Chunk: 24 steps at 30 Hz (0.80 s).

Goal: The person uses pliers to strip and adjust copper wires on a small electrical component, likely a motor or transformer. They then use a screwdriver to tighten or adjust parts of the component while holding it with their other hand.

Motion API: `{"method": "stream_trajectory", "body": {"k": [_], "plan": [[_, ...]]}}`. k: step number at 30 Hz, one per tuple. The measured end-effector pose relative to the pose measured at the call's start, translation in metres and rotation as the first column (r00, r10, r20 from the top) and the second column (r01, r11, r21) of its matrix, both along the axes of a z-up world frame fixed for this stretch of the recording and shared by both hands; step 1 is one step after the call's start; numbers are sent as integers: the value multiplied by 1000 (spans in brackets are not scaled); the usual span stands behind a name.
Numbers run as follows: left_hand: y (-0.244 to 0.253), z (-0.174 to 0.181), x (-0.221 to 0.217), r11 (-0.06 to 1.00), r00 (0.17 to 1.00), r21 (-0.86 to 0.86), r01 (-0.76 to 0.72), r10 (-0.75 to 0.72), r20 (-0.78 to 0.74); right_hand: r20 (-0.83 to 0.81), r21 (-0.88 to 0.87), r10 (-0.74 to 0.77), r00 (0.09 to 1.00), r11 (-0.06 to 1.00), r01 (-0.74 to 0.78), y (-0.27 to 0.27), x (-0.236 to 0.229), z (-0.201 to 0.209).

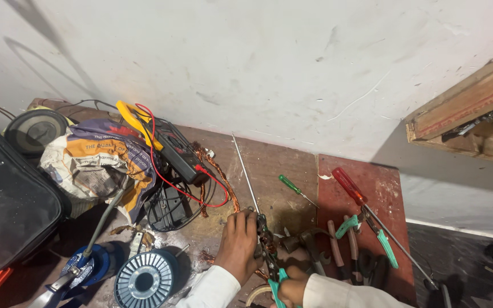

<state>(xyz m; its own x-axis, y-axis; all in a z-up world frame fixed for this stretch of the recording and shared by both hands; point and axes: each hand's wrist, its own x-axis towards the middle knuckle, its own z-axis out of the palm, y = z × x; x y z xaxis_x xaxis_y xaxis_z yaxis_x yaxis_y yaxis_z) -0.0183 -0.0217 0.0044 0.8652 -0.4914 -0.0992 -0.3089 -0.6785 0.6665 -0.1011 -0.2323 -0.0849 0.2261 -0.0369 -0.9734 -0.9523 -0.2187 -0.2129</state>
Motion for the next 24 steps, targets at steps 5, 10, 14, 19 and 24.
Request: {"method": "stream_trajectory", "body": {"k": [5, 10, 14, 19, 24], "plan": [[-2, -7, -1, 999, 1000, 31, 9, -9, 12, 118, 138, -158, 980, 980, 142, 8, -6, 0], [1, -13, 6, 999, 996, -36, 19, -16, 84, 245, 185, 110, 963, 970, -157, 8, 5, 11], [3, -16, 13, 996, 992, -29, 80, -77, 100, 125, 274, -100, 987, 960, 62, 7, 25, 33], [-3, -21, 31, 996, 981, -54, 65, -54, 187, 113, 348, -87, 990, 937, 43, 9, 48, 58], [-11, -29, 57, 999, 981, -31, 15, -9, 195, 70, 410, -280, 957, 883, 228, 2, 66, 37]]}}
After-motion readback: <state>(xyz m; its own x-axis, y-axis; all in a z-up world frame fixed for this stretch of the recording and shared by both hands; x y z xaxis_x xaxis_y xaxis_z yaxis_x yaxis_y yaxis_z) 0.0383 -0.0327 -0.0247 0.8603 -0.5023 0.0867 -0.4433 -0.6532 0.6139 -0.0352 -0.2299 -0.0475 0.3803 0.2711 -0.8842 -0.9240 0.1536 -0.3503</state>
